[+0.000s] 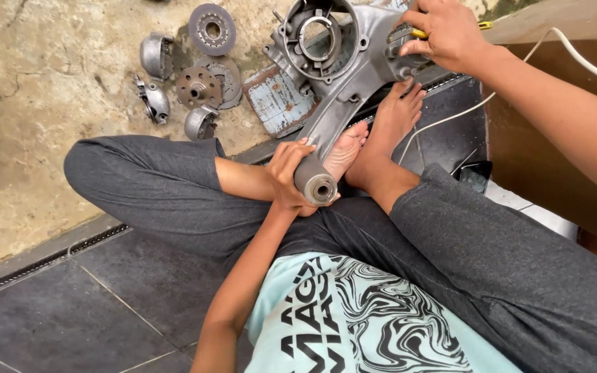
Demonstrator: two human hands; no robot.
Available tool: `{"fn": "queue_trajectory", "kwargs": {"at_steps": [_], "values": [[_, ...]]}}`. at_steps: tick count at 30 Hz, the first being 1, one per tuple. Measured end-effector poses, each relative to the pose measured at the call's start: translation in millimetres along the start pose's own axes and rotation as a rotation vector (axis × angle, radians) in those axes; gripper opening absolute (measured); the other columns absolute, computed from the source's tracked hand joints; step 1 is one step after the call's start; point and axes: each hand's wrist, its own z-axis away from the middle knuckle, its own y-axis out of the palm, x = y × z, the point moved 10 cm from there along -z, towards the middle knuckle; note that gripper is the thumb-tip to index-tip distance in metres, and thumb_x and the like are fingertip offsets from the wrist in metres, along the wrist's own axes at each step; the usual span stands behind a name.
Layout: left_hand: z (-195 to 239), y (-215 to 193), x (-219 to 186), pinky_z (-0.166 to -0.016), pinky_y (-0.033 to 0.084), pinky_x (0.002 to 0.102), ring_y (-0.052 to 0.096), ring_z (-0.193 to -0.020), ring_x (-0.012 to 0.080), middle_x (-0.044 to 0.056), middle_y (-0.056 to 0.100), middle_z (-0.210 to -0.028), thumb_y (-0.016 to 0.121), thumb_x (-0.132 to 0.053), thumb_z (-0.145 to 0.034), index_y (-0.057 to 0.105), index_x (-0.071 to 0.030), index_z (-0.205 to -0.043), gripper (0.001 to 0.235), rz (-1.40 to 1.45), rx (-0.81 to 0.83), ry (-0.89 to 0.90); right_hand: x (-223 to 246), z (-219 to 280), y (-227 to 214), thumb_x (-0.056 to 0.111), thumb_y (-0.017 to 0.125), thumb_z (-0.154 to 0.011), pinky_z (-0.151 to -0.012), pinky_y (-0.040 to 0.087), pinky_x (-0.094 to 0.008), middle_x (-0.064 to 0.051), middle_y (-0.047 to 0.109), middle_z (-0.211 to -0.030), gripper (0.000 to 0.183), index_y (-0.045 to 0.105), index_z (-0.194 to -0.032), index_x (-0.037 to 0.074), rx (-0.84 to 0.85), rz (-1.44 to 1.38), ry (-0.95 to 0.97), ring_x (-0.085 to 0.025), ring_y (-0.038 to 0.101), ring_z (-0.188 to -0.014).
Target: Cleaning the interior of a motorcycle engine casing using a small brush while sitting on the floor.
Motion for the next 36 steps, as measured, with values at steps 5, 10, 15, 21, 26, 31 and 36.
{"fn": "queue_trajectory", "kwargs": {"at_steps": [5,10,15,21,26,31,36], "values": [[0.3,-3.5,3.3,-0.084,0.058,0.045,0.069,-0.091,0.0343,0.015,0.072,-0.093,0.078,-0.056,-0.062,0.067,0.003,-0.096,0.069,-0.010,-0.051,0.060,3.7,-2.4,-3.9,0.049,0.070,-0.104,-0.080,0.050,-0.037,-0.003,0.068,-0.116,0.046,0.072,-0.130,0.012,0.006,0.005,-0.020,-0.025,0.065,-0.094],[3.4,-5.7,6.4,-0.087,0.057,0.044,0.069,-0.097,0.0337,0.012,0.073,-0.098,0.083,-0.026,-0.059,0.066,0.001,-0.100,0.051,-0.023,-0.021,0.074,2.6,-2.3,-3.0,0.048,0.071,-0.104,-0.081,0.050,-0.039,-0.003,0.069,-0.116,0.044,0.074,-0.129,0.012,0.017,-0.049,-0.012,-0.027,0.066,-0.093],[-4.9,-15.9,7.5,-0.098,0.054,0.048,0.070,-0.109,0.0333,0.007,0.075,-0.102,0.087,-0.042,-0.061,0.068,-0.004,-0.104,0.061,-0.007,0.061,0.008,-12.6,7.4,21.1,0.050,0.072,-0.107,-0.068,0.048,-0.042,-0.007,0.071,-0.096,0.042,0.074,-0.125,0.013,0.081,-0.036,0.081,-0.030,0.065,-0.077],[-19.9,-22.5,-9.9,-0.065,0.049,0.036,0.058,-0.068,0.0209,0.003,0.065,-0.075,0.080,-0.053,-0.062,0.061,-0.008,-0.078,0.052,0.020,0.013,0.108,-0.7,7.5,8.0,0.049,0.070,-0.112,-0.073,0.049,-0.039,-0.004,0.072,-0.116,0.041,0.078,-0.124,0.010,-0.034,-0.016,0.049,-0.029,0.064,-0.084],[-14.5,-17.8,-2.9,-0.081,0.052,0.041,0.060,-0.074,0.0238,0.006,0.069,-0.083,0.069,-0.067,-0.063,0.065,-0.005,-0.087,0.066,0.142,0.090,0.128,-5.1,10.9,11.1,0.048,0.074,-0.111,-0.068,0.045,-0.042,-0.008,0.065,-0.097,0.039,0.079,-0.122,0.011,-0.004,-0.038,0.090,-0.030,0.060,-0.077],[-20.4,-11.2,-4.5,-0.090,0.054,0.048,0.067,-0.077,0.0283,0.010,0.071,-0.087,0.052,-0.072,-0.072,0.067,-0.001,-0.092,0.075,0.272,0.185,0.134,-9.0,12.3,14.1,0.055,0.069,-0.112,-0.065,0.045,-0.040,-0.006,0.068,-0.090,0.043,0.079,-0.121,0.014,-0.002,-0.002,0.087,-0.028,0.061,-0.072],[-27.2,-8.0,-10.3,-0.089,0.054,0.050,0.061,-0.064,0.0317,0.008,0.067,-0.073,0.044,-0.067,-0.079,0.062,-0.003,-0.079,0.067,0.330,0.267,0.142,-1.7,6.6,6.8,0.054,0.064,-0.113,-0.071,0.047,-0.041,-0.005,0.069,-0.104,0.041,0.080,-0.126,0.018,-0.021,0.004,0.066,-0.029,0.063,-0.083]]}}
